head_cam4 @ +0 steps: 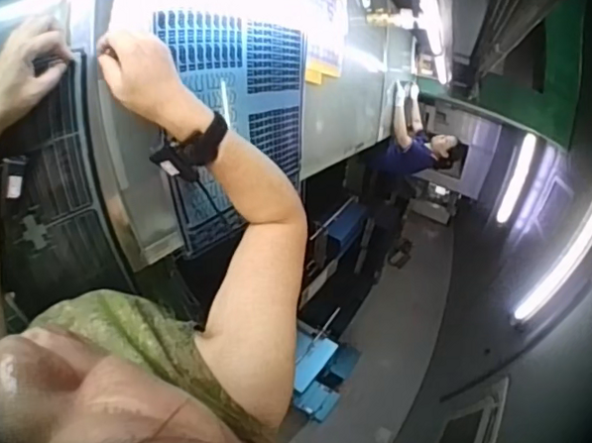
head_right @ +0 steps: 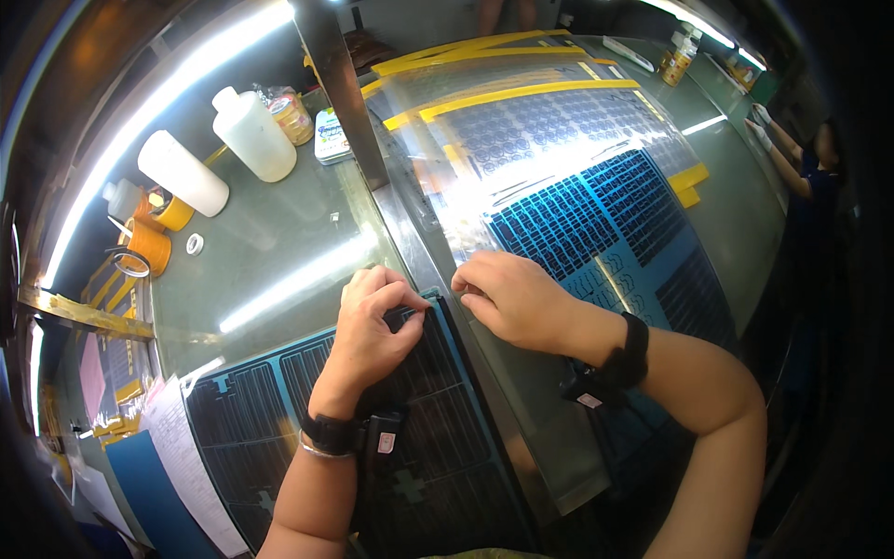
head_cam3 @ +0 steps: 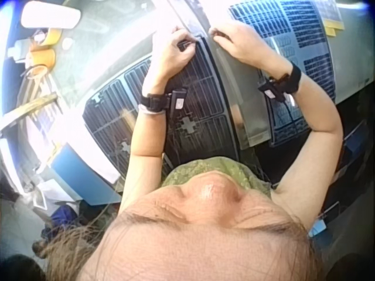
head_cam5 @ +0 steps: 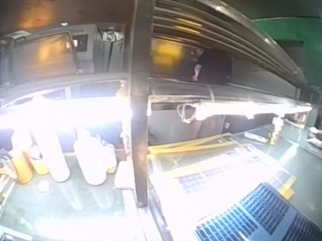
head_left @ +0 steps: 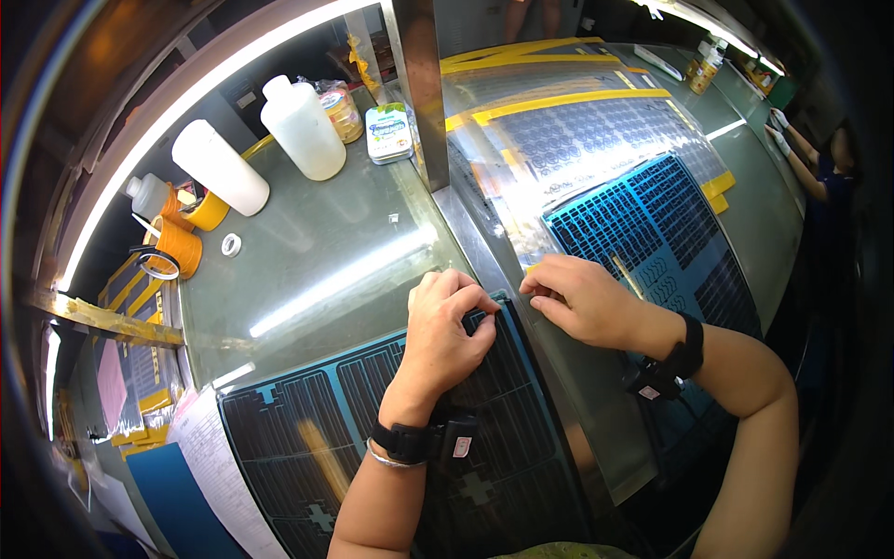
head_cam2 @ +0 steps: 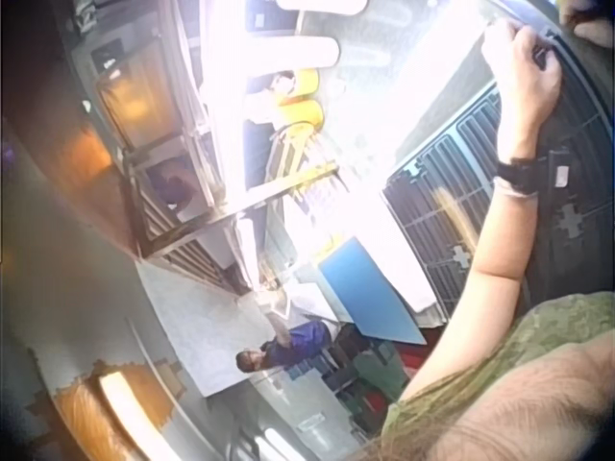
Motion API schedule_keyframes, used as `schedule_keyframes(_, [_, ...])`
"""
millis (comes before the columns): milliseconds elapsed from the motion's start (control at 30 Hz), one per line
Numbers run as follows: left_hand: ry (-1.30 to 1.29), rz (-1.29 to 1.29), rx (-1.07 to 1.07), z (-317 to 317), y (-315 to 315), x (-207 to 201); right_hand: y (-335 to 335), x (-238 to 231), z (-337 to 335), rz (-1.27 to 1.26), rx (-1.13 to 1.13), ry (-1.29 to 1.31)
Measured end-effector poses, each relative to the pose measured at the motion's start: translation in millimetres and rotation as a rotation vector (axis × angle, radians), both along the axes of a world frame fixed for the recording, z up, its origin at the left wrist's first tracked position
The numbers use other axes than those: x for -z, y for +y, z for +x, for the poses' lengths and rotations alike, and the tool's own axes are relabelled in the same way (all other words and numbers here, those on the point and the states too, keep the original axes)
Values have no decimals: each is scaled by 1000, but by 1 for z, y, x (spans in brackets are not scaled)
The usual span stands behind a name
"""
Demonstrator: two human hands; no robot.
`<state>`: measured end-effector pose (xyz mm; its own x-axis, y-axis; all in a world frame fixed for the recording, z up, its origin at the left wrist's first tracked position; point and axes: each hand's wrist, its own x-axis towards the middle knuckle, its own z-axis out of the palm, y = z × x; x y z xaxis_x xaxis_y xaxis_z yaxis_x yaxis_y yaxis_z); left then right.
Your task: Assembling or inspecting thin solar cell components at a factory workstation.
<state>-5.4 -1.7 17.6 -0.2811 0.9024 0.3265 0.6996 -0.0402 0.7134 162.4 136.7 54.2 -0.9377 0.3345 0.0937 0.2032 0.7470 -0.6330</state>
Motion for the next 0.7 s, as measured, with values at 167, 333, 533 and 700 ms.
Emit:
schedule_keyframes(167, [-5,32,-27,2,2,3,-5,-11,0,-22,-45,-70])
schedule_keyframes(333, [25,105,-102,-6,-2,13,-25,-22,2,67,-119,-66])
schedule_keyframes(533, [-43,150,-76,4,13,32,-66,-37,19,181,-167,-159])
schedule_keyframes(700, [119,196,-160,-17,-18,9,-108,-45,18,439,-367,-300])
